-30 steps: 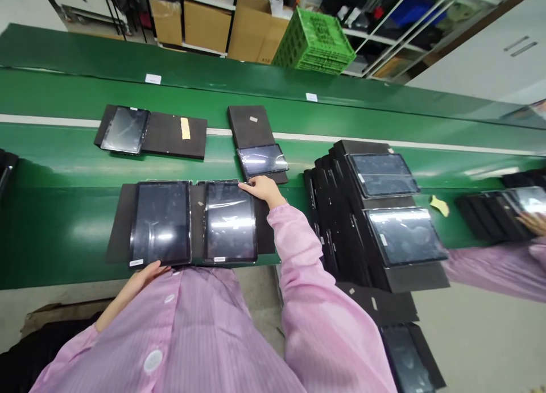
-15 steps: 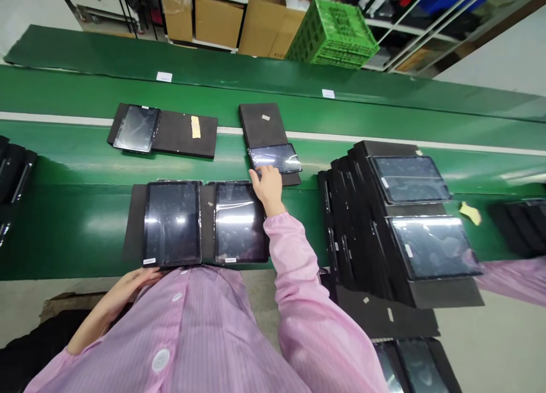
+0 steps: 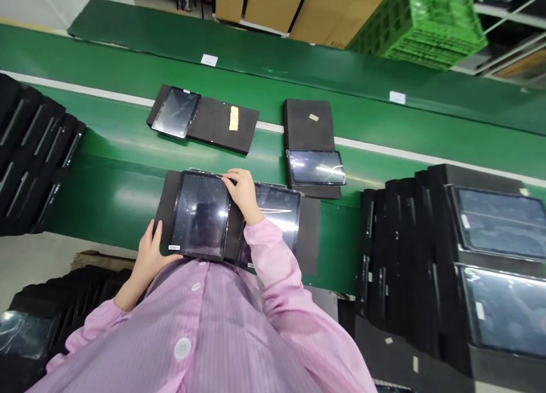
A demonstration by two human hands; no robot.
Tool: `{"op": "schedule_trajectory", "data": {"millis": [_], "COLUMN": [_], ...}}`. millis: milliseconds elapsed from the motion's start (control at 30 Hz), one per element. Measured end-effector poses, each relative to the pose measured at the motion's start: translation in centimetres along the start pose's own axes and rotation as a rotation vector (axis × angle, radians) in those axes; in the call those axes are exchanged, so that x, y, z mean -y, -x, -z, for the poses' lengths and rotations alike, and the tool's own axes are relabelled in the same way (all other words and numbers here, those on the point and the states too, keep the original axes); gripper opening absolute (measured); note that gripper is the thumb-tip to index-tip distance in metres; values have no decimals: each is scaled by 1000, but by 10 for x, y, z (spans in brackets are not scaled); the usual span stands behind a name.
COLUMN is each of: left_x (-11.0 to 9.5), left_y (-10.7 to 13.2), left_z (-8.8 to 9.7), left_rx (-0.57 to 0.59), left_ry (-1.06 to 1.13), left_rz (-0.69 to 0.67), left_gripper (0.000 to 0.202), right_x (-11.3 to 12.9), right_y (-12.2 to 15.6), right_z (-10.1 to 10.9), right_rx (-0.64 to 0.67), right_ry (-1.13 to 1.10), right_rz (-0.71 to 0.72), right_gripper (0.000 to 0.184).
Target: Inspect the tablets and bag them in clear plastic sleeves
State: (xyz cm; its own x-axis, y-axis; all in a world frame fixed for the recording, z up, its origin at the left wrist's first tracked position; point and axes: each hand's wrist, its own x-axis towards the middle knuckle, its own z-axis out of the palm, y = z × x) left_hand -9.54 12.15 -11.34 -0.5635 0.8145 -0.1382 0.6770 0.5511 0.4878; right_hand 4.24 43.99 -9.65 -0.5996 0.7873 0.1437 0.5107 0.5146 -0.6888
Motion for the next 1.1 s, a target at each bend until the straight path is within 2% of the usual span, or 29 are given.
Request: {"op": "schedule_trajectory", "data": {"millis": [133,233,333,433,467,533,600,633,733,800,933,1100], "left_x": [15,17,15,16,18,21,25,26,29,30,29,27], "left_y": [-2,1,3,4,5,8,11,13,18,19,18,19], "left_z": [-2,-3,-5,-8,-9,-10,-11,-12,-14,-15,-16,-7], "left_rx": [-15,-39,-59,-85,-89,-101,-144,-175,-259,-304,-365,-412], "left_ry": [41,58,63,78,78,65,47,38,2,-13,57,121], "left_rz": [-38,-67,-119,-212,-245,-321,-413,-453,-525,-554,-565,-530], "left_gripper": [104,98,91,58,45,25,14,14,19,17,17,19], "right_x": [15,43,77,98,100,96,87,82,75,77,82,81], "right_y": [14,43,82,116,125,137,145,147,150,150,141,132], "right_z": [-3,-5,5,34,47,73,95,104,115,111,93,78], "right_rx": [-64,61,372,818,928,1024,996,971,960,935,849,760], "right_ry": [-47,-168,-387,-749,-877,-1100,-1235,-1262,-1274,-1272,-1272,-1242], "right_rz": [43,69,-10,-149,-197,-278,-313,-319,-340,-332,-216,-214], "right_gripper": [13,13,14,17,22,31,36,36,36,37,29,24]}}
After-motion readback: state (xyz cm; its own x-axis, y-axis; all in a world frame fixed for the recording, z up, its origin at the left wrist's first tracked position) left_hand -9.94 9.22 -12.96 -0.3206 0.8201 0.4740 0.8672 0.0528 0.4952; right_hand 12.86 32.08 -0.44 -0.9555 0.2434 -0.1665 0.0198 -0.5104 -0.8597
